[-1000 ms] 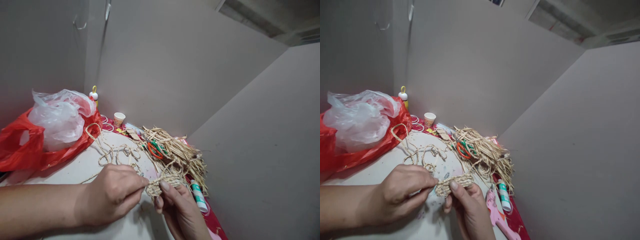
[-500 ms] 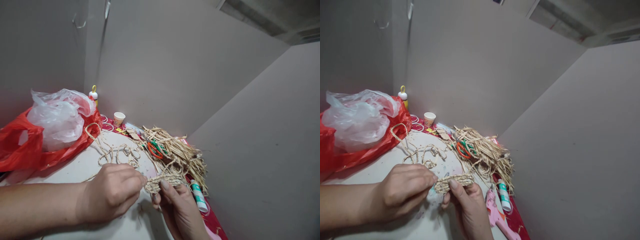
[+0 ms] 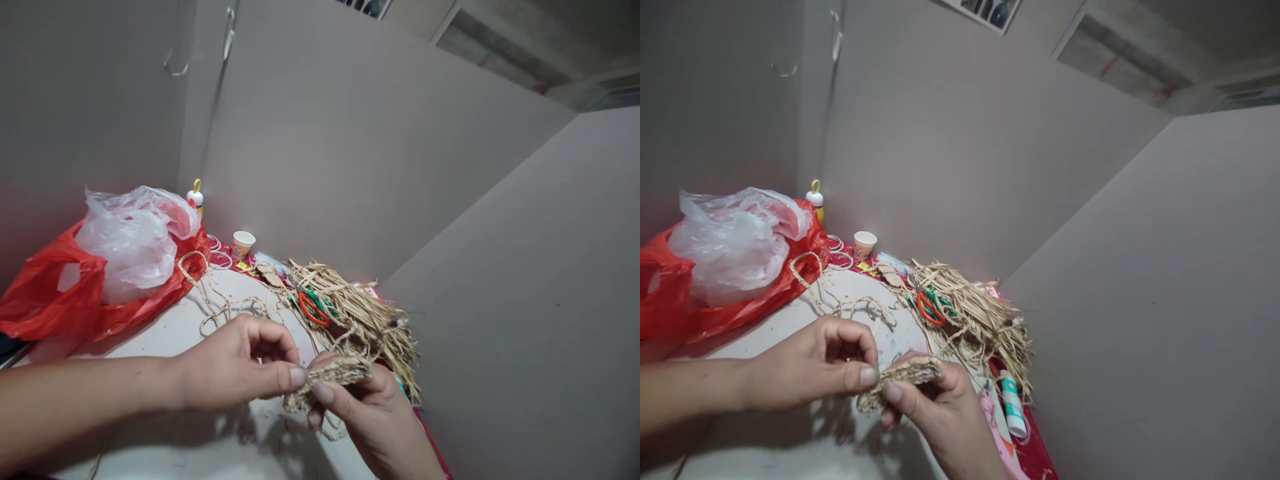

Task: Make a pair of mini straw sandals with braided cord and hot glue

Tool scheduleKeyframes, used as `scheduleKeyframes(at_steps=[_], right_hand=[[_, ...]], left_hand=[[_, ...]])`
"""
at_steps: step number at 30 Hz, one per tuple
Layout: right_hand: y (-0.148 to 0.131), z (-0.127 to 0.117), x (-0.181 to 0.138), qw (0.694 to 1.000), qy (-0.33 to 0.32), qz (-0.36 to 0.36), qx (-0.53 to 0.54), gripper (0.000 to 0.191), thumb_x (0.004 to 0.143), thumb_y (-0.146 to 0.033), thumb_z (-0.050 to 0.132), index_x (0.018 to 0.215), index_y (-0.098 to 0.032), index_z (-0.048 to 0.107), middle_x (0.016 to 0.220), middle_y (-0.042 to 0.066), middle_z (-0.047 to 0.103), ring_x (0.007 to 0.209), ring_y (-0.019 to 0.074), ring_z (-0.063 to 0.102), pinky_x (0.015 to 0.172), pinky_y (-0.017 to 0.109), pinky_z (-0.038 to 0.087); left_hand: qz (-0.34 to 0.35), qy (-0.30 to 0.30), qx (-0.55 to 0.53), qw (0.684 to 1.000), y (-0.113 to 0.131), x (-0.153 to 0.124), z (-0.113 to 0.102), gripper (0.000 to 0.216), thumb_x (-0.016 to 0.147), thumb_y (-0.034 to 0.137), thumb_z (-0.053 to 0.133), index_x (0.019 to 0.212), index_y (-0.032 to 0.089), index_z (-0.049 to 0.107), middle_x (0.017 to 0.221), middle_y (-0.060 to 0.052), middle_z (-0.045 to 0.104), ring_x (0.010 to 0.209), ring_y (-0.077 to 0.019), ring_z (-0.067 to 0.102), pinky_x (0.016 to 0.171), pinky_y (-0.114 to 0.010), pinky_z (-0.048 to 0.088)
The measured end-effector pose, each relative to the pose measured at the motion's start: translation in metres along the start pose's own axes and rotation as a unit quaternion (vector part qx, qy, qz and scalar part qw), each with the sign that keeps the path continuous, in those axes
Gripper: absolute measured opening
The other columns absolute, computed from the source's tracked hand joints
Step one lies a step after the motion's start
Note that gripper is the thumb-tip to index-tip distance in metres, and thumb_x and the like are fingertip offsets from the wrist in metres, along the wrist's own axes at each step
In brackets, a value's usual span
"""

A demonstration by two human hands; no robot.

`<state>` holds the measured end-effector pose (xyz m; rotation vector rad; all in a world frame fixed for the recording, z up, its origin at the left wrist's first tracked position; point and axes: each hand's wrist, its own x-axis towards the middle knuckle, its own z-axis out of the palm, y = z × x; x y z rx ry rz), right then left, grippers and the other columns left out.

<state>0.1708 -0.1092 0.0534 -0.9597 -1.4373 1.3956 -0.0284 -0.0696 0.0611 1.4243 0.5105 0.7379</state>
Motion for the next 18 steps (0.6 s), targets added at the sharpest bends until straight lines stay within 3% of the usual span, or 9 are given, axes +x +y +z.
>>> scheduleKeyframes(at_steps=[4, 7, 11, 15, 18], right_hand=[[-0.007, 0.003, 0.005, 0.999, 0.036, -0.002, 0.023, 0.013, 0.074, -0.026, 0.083, 0.083, -0.023, 0.074, 0.067, -0.003, 0.069, 0.053, 0.0088, 0.065, 0.052, 0.017, 0.054], [-0.008, 0.003, 0.006, 0.999, 0.027, -0.015, 0.032, 0.012, 0.079, -0.030, 0.079, 0.083, -0.021, 0.073, 0.064, -0.001, 0.069, 0.053, 0.0099, 0.064, 0.051, 0.019, 0.054], [-0.018, 0.005, 0.006, 1.000, 0.019, -0.021, -0.011, 0.015, 0.087, -0.034, 0.071, 0.083, -0.019, 0.073, 0.064, 0.001, 0.070, 0.055, 0.0099, 0.064, 0.055, 0.019, 0.053], [-0.038, 0.014, 0.013, 0.997, 0.036, -0.035, -0.060, 0.018, 0.084, -0.034, 0.073, 0.075, -0.018, 0.073, 0.059, 0.000, 0.068, 0.054, 0.0101, 0.061, 0.056, 0.019, 0.051], [-0.050, 0.020, 0.022, 0.994, -0.004, -0.039, -0.104, 0.020, 0.084, -0.035, 0.073, 0.075, -0.018, 0.072, 0.059, 0.000, 0.066, 0.054, 0.0106, 0.060, 0.054, 0.020, 0.050]], left_hand=[[-0.022, -0.004, -0.048, 0.999, 0.007, 0.001, -0.003, 0.019, 0.078, 0.030, 0.067, 0.072, 0.014, 0.059, 0.057, 0.006, 0.049, 0.051, -0.0060, 0.038, 0.048, -0.018, 0.030], [-0.022, 0.002, -0.060, 0.998, 0.011, 0.000, -0.005, 0.020, 0.075, 0.030, 0.070, 0.071, 0.014, 0.060, 0.055, 0.007, 0.049, 0.049, -0.0058, 0.038, 0.046, -0.018, 0.030], [-0.026, 0.014, -0.053, 0.998, 0.015, -0.002, -0.009, 0.025, 0.075, 0.036, 0.071, 0.071, 0.014, 0.060, 0.054, 0.006, 0.051, 0.048, -0.0063, 0.041, 0.045, -0.018, 0.032], [-0.001, 0.033, -0.054, 0.998, 0.020, -0.005, -0.012, 0.028, 0.074, 0.040, 0.073, 0.072, 0.015, 0.060, 0.053, 0.006, 0.052, 0.045, -0.0062, 0.042, 0.042, -0.018, 0.033], [0.029, 0.049, -0.066, 0.996, 0.024, -0.008, -0.015, 0.025, 0.075, 0.038, 0.072, 0.073, 0.015, 0.061, 0.051, 0.006, 0.052, 0.043, -0.0065, 0.045, 0.040, -0.018, 0.035]])
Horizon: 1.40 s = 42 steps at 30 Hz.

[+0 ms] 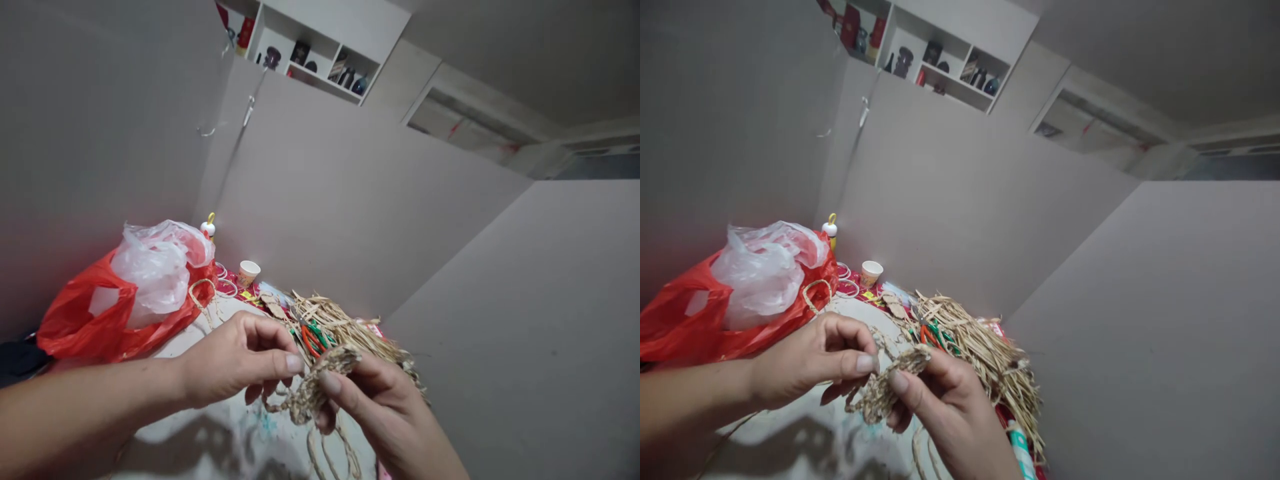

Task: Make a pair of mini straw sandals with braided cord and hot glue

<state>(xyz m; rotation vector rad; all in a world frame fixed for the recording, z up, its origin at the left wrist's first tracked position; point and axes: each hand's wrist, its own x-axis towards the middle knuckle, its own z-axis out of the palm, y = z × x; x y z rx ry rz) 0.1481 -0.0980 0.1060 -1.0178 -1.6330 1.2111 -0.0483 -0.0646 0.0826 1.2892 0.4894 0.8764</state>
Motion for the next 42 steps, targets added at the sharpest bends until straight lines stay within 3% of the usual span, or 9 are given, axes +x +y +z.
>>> scheduleKeyframes(at_steps=[4, 11, 25, 29, 32, 34, 39, 42], right_hand=[[-0.009, 0.002, 0.016, 0.997, -0.067, -0.025, -0.012, 0.022, 0.085, -0.037, 0.071, 0.076, -0.017, 0.070, 0.063, 0.000, 0.063, 0.055, 0.0109, 0.059, 0.052, 0.021, 0.050], [-0.008, 0.006, 0.036, 0.993, -0.096, -0.070, -0.001, 0.022, 0.088, -0.038, 0.067, 0.083, -0.016, 0.069, 0.063, 0.000, 0.061, 0.052, 0.0106, 0.057, 0.050, 0.022, 0.049], [-0.017, 0.013, 0.048, 0.993, -0.053, -0.096, -0.034, 0.023, 0.085, -0.038, 0.069, 0.075, -0.017, 0.068, 0.059, 0.000, 0.062, 0.051, 0.0105, 0.057, 0.048, 0.021, 0.047], [-0.014, 0.013, 0.047, 0.990, -0.029, -0.113, -0.081, 0.026, 0.088, -0.037, 0.066, 0.070, -0.018, 0.066, 0.057, -0.001, 0.060, 0.052, 0.0104, 0.056, 0.049, 0.021, 0.045], [-0.012, 0.009, 0.043, 0.988, -0.021, -0.116, -0.094, 0.027, 0.089, -0.037, 0.065, 0.070, -0.019, 0.066, 0.060, -0.001, 0.060, 0.055, 0.0106, 0.055, 0.051, 0.021, 0.045], [-0.011, 0.006, 0.040, 0.990, -0.022, -0.115, -0.083, 0.024, 0.089, -0.038, 0.065, 0.074, -0.019, 0.068, 0.062, -0.001, 0.062, 0.056, 0.0110, 0.056, 0.053, 0.021, 0.046], [-0.012, 0.004, 0.037, 0.990, -0.016, -0.120, -0.068, 0.020, 0.089, -0.037, 0.066, 0.080, -0.020, 0.071, 0.064, 0.000, 0.064, 0.056, 0.0117, 0.058, 0.054, 0.022, 0.047], [-0.013, 0.007, 0.036, 0.991, -0.002, -0.120, -0.067, 0.022, 0.087, -0.036, 0.067, 0.075, -0.019, 0.070, 0.063, 0.001, 0.064, 0.057, 0.0124, 0.058, 0.054, 0.023, 0.047]], left_hand=[[0.040, 0.003, -0.020, 0.999, 0.007, -0.001, -0.005, 0.023, 0.073, 0.033, 0.075, 0.073, 0.014, 0.062, 0.050, 0.006, 0.054, 0.042, -0.0062, 0.047, 0.040, -0.017, 0.039], [0.080, 0.014, -0.034, 0.996, 0.016, -0.001, -0.009, 0.022, 0.073, 0.029, 0.077, 0.072, 0.013, 0.061, 0.051, 0.005, 0.056, 0.042, -0.0061, 0.050, 0.041, -0.017, 0.040], [0.169, 0.108, 0.023, 0.979, 0.008, -0.001, -0.003, 0.017, 0.081, 0.022, 0.068, 0.071, 0.014, 0.056, 0.059, 0.000, 0.063, 0.052, -0.0088, 0.056, 0.050, -0.020, 0.043], [0.212, 0.107, 0.029, 0.971, -0.001, 0.002, 0.001, 0.015, 0.085, 0.022, 0.064, 0.075, 0.014, 0.059, 0.071, -0.006, 0.069, 0.067, -0.0155, 0.064, 0.063, -0.029, 0.050], [0.223, 0.096, 0.052, 0.969, 0.002, 0.000, 0.000, 0.017, 0.087, 0.025, 0.062, 0.075, 0.013, 0.062, 0.071, -0.005, 0.068, 0.068, -0.0155, 0.063, 0.065, -0.030, 0.050], [0.242, 0.107, 0.102, 0.959, 0.007, -0.002, -0.002, 0.019, 0.088, 0.026, 0.061, 0.075, 0.012, 0.067, 0.074, -0.005, 0.067, 0.070, -0.0142, 0.062, 0.066, -0.028, 0.050], [0.275, 0.196, 0.157, 0.928, 0.012, -0.004, -0.005, 0.019, 0.090, 0.025, 0.057, 0.086, 0.016, 0.074, 0.080, -0.004, 0.072, 0.077, -0.0133, 0.064, 0.071, -0.024, 0.052], [0.337, 0.207, 0.227, 0.890, 0.006, -0.004, -0.004, 0.017, 0.089, 0.019, 0.058, 0.086, 0.015, 0.074, 0.083, -0.006, 0.075, 0.078, -0.0148, 0.068, 0.073, -0.026, 0.055]])
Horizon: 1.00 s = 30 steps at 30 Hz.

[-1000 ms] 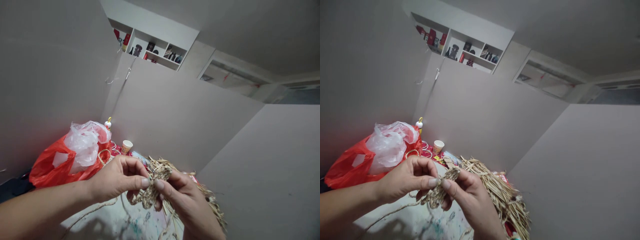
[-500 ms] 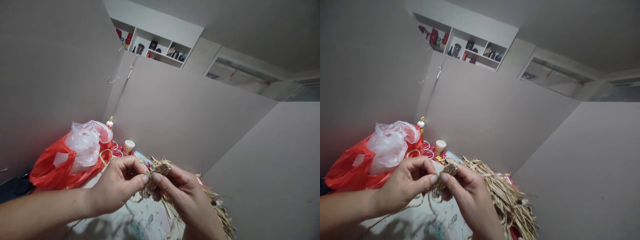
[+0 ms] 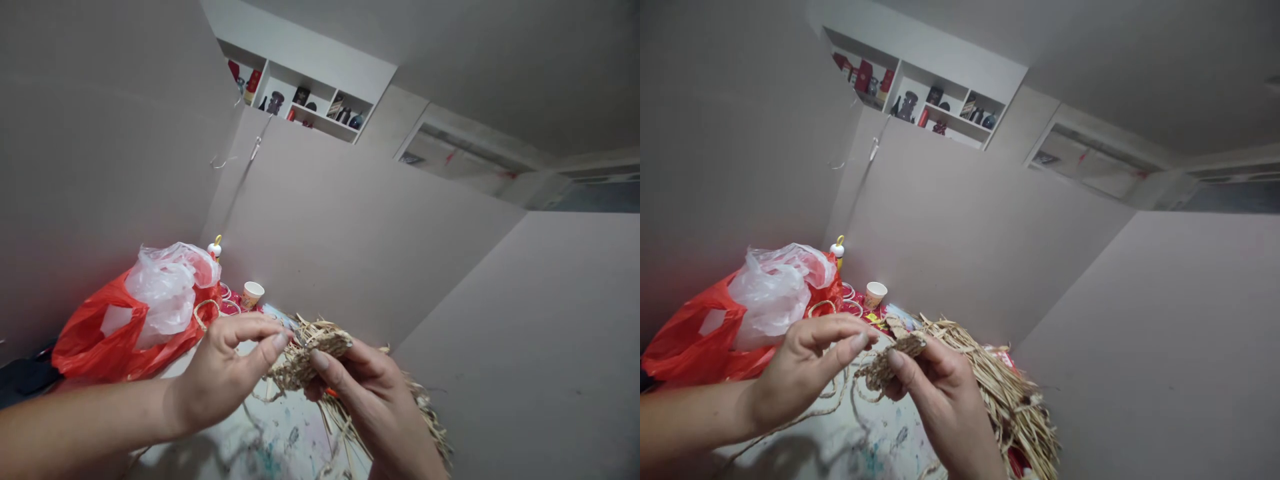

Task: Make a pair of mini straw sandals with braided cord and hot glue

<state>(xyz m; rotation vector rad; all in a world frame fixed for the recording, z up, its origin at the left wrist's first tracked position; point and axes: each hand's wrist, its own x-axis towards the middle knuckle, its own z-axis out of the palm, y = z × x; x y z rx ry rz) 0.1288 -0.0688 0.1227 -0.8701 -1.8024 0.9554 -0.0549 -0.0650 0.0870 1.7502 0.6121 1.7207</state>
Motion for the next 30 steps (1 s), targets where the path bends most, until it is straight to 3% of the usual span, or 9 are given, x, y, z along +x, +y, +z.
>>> scheduleKeyframes(at_steps=[3, 5, 13, 15, 18, 23, 26, 30], right_hand=[[0.000, 0.001, -0.001, 1.000, 0.030, -0.001, -0.006, 0.024, 0.087, -0.037, 0.068, 0.072, -0.019, 0.068, 0.061, 0.001, 0.064, 0.056, 0.0127, 0.057, 0.053, 0.023, 0.047], [0.002, 0.001, -0.002, 0.999, 0.046, -0.010, -0.018, 0.025, 0.086, -0.038, 0.068, 0.071, -0.019, 0.068, 0.059, 0.000, 0.063, 0.054, 0.0127, 0.057, 0.052, 0.022, 0.046], [0.000, 0.003, -0.009, 0.994, 0.082, -0.043, -0.062, 0.024, 0.089, -0.035, 0.066, 0.070, -0.020, 0.069, 0.060, 0.000, 0.064, 0.056, 0.0123, 0.059, 0.053, 0.021, 0.047], [-0.004, 0.005, -0.011, 0.993, 0.099, -0.041, -0.059, 0.023, 0.088, -0.035, 0.067, 0.070, -0.021, 0.069, 0.060, 0.000, 0.065, 0.055, 0.0126, 0.059, 0.053, 0.021, 0.048], [-0.006, 0.005, -0.013, 0.991, 0.129, -0.029, -0.033, 0.023, 0.087, -0.035, 0.069, 0.069, -0.020, 0.069, 0.059, 0.000, 0.065, 0.055, 0.0126, 0.059, 0.052, 0.022, 0.048], [0.007, -0.002, -0.011, 0.988, 0.149, -0.036, 0.017, 0.019, 0.087, -0.035, 0.070, 0.077, -0.019, 0.071, 0.065, 0.002, 0.068, 0.057, 0.0146, 0.063, 0.055, 0.025, 0.051], [0.013, -0.005, -0.010, 0.983, 0.175, -0.037, 0.048, 0.015, 0.084, -0.033, 0.073, 0.081, -0.018, 0.073, 0.068, 0.004, 0.071, 0.058, 0.0169, 0.065, 0.055, 0.028, 0.053], [0.013, -0.001, -0.010, 0.981, 0.180, -0.033, 0.070, 0.016, 0.083, -0.033, 0.073, 0.078, -0.019, 0.072, 0.064, 0.002, 0.071, 0.057, 0.0170, 0.066, 0.058, 0.029, 0.056]], left_hand=[[0.134, 0.006, 0.067, 0.989, -0.003, -0.005, 0.004, 0.019, 0.085, 0.010, 0.060, 0.098, 0.013, 0.073, 0.093, -0.010, 0.075, 0.087, -0.0184, 0.070, 0.081, -0.031, 0.056], [0.189, 0.000, 0.108, 0.976, -0.005, -0.008, 0.005, 0.028, 0.084, 0.005, 0.060, 0.108, 0.012, 0.070, 0.098, -0.013, 0.074, 0.092, -0.0203, 0.069, 0.085, -0.035, 0.056], [0.246, -0.056, 0.166, 0.953, -0.004, -0.016, 0.008, 0.034, 0.084, 0.001, 0.053, 0.116, 0.006, 0.064, 0.097, -0.018, 0.071, 0.086, -0.0215, 0.065, 0.076, -0.036, 0.057], [0.230, -0.037, 0.163, 0.959, -0.004, -0.018, 0.007, 0.036, 0.085, 0.004, 0.055, 0.120, 0.008, 0.061, 0.102, -0.016, 0.071, 0.091, -0.0214, 0.066, 0.082, -0.036, 0.057], [0.149, -0.004, 0.142, 0.979, -0.005, -0.020, 0.005, 0.040, 0.086, 0.015, 0.060, 0.126, 0.013, 0.057, 0.103, -0.011, 0.073, 0.095, -0.0200, 0.069, 0.087, -0.035, 0.057], [0.042, -0.024, 0.104, 0.993, -0.008, -0.019, 0.007, 0.038, 0.078, 0.019, 0.070, 0.115, 0.015, 0.061, 0.107, -0.008, 0.073, 0.099, -0.0199, 0.069, 0.088, -0.032, 0.057], [0.022, -0.011, 0.080, 0.997, -0.009, -0.017, 0.010, 0.025, 0.077, 0.017, 0.071, 0.102, 0.016, 0.066, 0.095, -0.004, 0.074, 0.089, -0.0168, 0.069, 0.083, -0.028, 0.057], [0.048, 0.020, 0.057, 0.997, -0.007, -0.017, 0.014, 0.012, 0.080, 0.012, 0.069, 0.091, 0.016, 0.070, 0.078, -0.001, 0.074, 0.071, -0.0115, 0.069, 0.069, -0.020, 0.057]])
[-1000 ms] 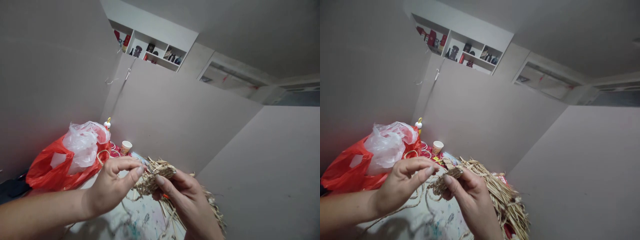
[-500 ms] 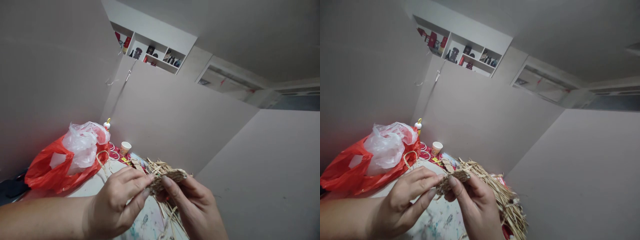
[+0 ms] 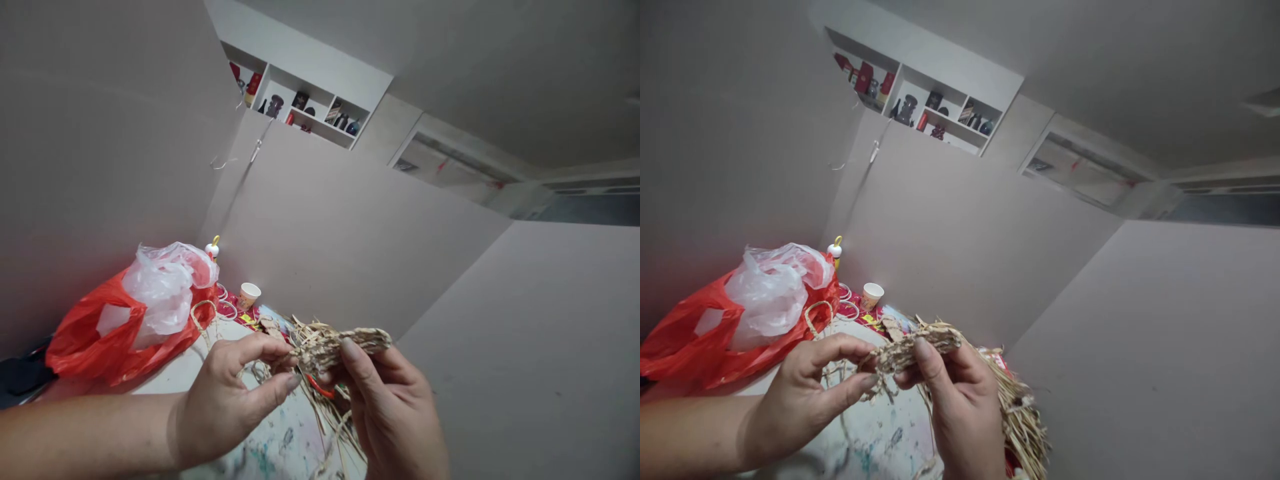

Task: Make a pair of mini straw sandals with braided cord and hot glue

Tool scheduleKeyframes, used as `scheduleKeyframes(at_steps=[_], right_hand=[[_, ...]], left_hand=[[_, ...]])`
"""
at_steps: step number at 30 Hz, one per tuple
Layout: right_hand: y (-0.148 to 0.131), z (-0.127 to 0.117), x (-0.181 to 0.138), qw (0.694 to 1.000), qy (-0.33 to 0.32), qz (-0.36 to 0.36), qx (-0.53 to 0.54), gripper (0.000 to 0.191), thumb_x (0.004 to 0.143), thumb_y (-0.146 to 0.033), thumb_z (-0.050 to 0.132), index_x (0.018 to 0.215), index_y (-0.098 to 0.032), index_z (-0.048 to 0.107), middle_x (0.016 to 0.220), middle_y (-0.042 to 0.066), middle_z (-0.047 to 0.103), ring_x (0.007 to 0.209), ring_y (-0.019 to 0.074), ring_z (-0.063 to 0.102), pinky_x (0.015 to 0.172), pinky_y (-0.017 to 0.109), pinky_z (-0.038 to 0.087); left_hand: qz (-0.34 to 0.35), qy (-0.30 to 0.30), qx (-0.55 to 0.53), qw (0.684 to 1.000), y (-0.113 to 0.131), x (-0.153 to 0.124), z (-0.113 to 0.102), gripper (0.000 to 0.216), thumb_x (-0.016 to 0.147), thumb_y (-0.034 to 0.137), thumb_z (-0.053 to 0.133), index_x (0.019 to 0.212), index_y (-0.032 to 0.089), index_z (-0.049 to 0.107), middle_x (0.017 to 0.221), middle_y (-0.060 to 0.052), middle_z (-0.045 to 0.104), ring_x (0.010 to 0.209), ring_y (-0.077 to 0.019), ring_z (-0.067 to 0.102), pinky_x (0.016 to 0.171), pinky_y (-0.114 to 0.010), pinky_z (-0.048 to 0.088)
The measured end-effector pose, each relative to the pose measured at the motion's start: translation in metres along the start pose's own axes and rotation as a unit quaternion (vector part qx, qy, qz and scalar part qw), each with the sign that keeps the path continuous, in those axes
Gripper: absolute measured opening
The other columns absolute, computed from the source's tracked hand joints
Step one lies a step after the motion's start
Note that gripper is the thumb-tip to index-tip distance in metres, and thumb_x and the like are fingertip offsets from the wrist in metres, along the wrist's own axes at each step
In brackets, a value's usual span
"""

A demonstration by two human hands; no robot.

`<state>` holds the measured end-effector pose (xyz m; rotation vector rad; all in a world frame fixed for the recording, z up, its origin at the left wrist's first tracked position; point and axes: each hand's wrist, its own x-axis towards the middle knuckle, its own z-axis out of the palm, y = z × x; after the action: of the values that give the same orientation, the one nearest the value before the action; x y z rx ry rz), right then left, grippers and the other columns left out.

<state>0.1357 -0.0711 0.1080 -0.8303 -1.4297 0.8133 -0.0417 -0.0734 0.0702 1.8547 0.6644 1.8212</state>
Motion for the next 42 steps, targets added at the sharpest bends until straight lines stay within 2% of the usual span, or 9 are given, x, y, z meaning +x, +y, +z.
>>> scheduleKeyframes(at_steps=[8, 16, 19, 21, 24, 29, 31, 36, 42], right_hand=[[-0.003, 0.006, -0.003, 0.999, 0.028, 0.020, -0.019, 0.018, 0.081, -0.036, 0.074, 0.077, -0.018, 0.072, 0.062, 0.002, 0.070, 0.052, 0.0161, 0.066, 0.053, 0.028, 0.055], [0.000, 0.010, -0.006, 0.996, 0.076, 0.011, -0.047, 0.020, 0.078, -0.037, 0.077, 0.075, -0.018, 0.072, 0.061, 0.002, 0.069, 0.051, 0.0153, 0.064, 0.052, 0.027, 0.054], [0.003, 0.010, -0.005, 0.996, 0.071, 0.002, -0.050, 0.019, 0.079, -0.036, 0.076, 0.075, -0.018, 0.072, 0.061, 0.001, 0.069, 0.053, 0.0153, 0.064, 0.054, 0.027, 0.053], [0.002, 0.012, -0.005, 0.997, 0.067, -0.006, -0.048, 0.018, 0.080, -0.037, 0.076, 0.076, -0.019, 0.072, 0.063, 0.002, 0.070, 0.053, 0.0151, 0.064, 0.054, 0.027, 0.053], [0.000, 0.015, -0.005, 0.997, 0.054, -0.011, -0.045, 0.019, 0.081, -0.038, 0.074, 0.077, -0.019, 0.073, 0.063, 0.002, 0.070, 0.052, 0.0150, 0.063, 0.051, 0.026, 0.052], [0.000, 0.015, -0.005, 0.999, 0.010, -0.016, -0.030, 0.020, 0.082, -0.037, 0.073, 0.077, -0.018, 0.073, 0.063, 0.003, 0.070, 0.052, 0.0154, 0.063, 0.051, 0.026, 0.052], [0.001, 0.012, -0.004, 0.999, -0.023, -0.005, -0.030, 0.018, 0.084, -0.037, 0.071, 0.081, -0.020, 0.073, 0.066, 0.002, 0.071, 0.054, 0.0145, 0.063, 0.052, 0.025, 0.052], [0.001, 0.009, -0.003, 0.996, -0.083, 0.007, -0.045, 0.016, 0.087, -0.036, 0.069, 0.081, -0.022, 0.073, 0.066, 0.000, 0.070, 0.056, 0.0120, 0.064, 0.054, 0.021, 0.052], [0.001, 0.011, 0.000, 0.994, -0.092, 0.051, 0.005, 0.015, 0.086, -0.036, 0.071, 0.084, -0.021, 0.074, 0.068, 0.000, 0.070, 0.056, 0.0116, 0.064, 0.056, 0.022, 0.054]], left_hand=[[0.134, 0.038, -0.003, 0.990, 0.000, 0.004, -0.001, 0.017, 0.079, 0.002, 0.068, 0.092, 0.013, 0.070, 0.080, -0.004, 0.077, 0.068, -0.0116, 0.072, 0.066, -0.017, 0.057], [0.313, -0.040, 0.203, 0.927, -0.008, 0.007, -0.013, 0.021, 0.080, -0.001, 0.060, 0.100, 0.003, 0.065, 0.083, -0.016, 0.074, 0.074, -0.0218, 0.072, 0.066, -0.031, 0.060], [0.319, -0.035, 0.217, 0.922, -0.009, 0.006, -0.013, 0.022, 0.080, 0.001, 0.060, 0.100, 0.003, 0.066, 0.083, -0.017, 0.074, 0.075, -0.0225, 0.071, 0.065, -0.033, 0.059], [0.253, -0.027, 0.160, 0.954, -0.004, 0.008, -0.012, 0.015, 0.083, 0.004, 0.058, 0.094, 0.007, 0.067, 0.082, -0.014, 0.074, 0.077, -0.0207, 0.070, 0.070, -0.031, 0.059], [0.054, -0.031, 0.025, 0.998, 0.004, 0.012, -0.011, 0.017, 0.088, 0.014, 0.056, 0.076, 0.012, 0.067, 0.075, -0.009, 0.072, 0.073, -0.0169, 0.068, 0.068, -0.028, 0.056], [-0.243, -0.066, -0.199, 0.947, 0.009, 0.019, -0.013, 0.017, 0.082, 0.031, 0.066, 0.083, 0.014, 0.069, 0.069, -0.002, 0.066, 0.060, -0.0133, 0.063, 0.057, -0.025, 0.051], [-0.290, -0.067, -0.253, 0.921, 0.010, 0.021, -0.014, 0.023, 0.079, 0.035, 0.069, 0.090, 0.014, 0.070, 0.072, -0.003, 0.067, 0.062, -0.0139, 0.063, 0.059, -0.026, 0.051], [-0.347, -0.102, -0.311, 0.879, 0.008, 0.027, -0.016, 0.024, 0.074, 0.035, 0.073, 0.074, 0.011, 0.070, 0.067, -0.005, 0.066, 0.059, -0.0123, 0.056, 0.059, -0.026, 0.044], [-0.348, -0.118, -0.290, 0.884, 0.007, 0.030, -0.020, 0.020, 0.071, 0.032, 0.076, 0.074, 0.013, 0.070, 0.066, -0.001, 0.064, 0.062, -0.0113, 0.053, 0.061, -0.025, 0.039]])
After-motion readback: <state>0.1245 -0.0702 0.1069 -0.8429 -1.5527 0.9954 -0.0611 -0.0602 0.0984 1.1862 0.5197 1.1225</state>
